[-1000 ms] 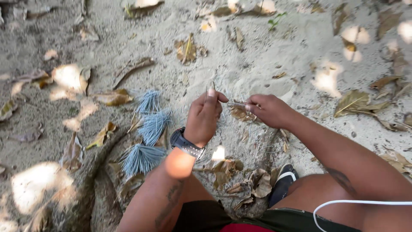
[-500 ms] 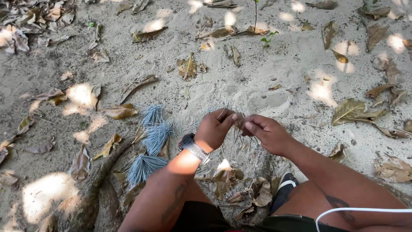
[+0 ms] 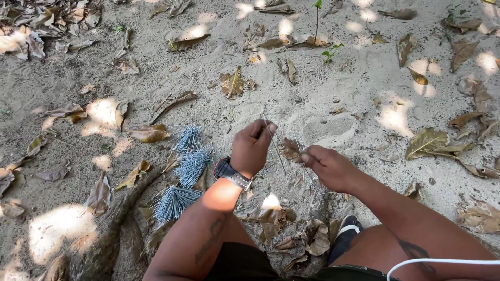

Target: Bending thin metal wires into loops by hand while sitting on the ground.

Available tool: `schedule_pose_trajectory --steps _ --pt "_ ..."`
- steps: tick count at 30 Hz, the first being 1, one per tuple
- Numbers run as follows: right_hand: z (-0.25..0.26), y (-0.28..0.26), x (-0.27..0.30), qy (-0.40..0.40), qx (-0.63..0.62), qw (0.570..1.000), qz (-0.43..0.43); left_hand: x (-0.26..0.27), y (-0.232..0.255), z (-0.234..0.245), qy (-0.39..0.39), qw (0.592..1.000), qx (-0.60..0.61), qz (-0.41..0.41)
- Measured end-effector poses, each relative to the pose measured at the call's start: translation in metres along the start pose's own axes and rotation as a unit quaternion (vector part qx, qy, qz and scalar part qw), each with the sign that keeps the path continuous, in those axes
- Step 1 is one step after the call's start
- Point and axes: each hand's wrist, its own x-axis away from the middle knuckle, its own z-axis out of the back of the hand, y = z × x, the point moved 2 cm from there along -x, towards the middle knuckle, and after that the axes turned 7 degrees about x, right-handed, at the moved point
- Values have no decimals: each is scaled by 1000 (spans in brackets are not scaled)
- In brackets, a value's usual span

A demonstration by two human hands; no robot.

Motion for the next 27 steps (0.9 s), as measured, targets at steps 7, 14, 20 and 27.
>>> schedule_pose_trajectory --steps 7,14,20,27 --pt "-2 -17 7 35 -108 994 -1 20 12 -16 -73 997 -29 23" --pt "-21 2 5 99 -8 993 70 25 8 -26 -104 993 -38 45" --pt "-13 -14 12 146 -26 984 104 24 11 -23 -105 992 -42 47" --pt "-8 -27 15 136 -28 982 125 21 14 -14 -117 991 62 30"
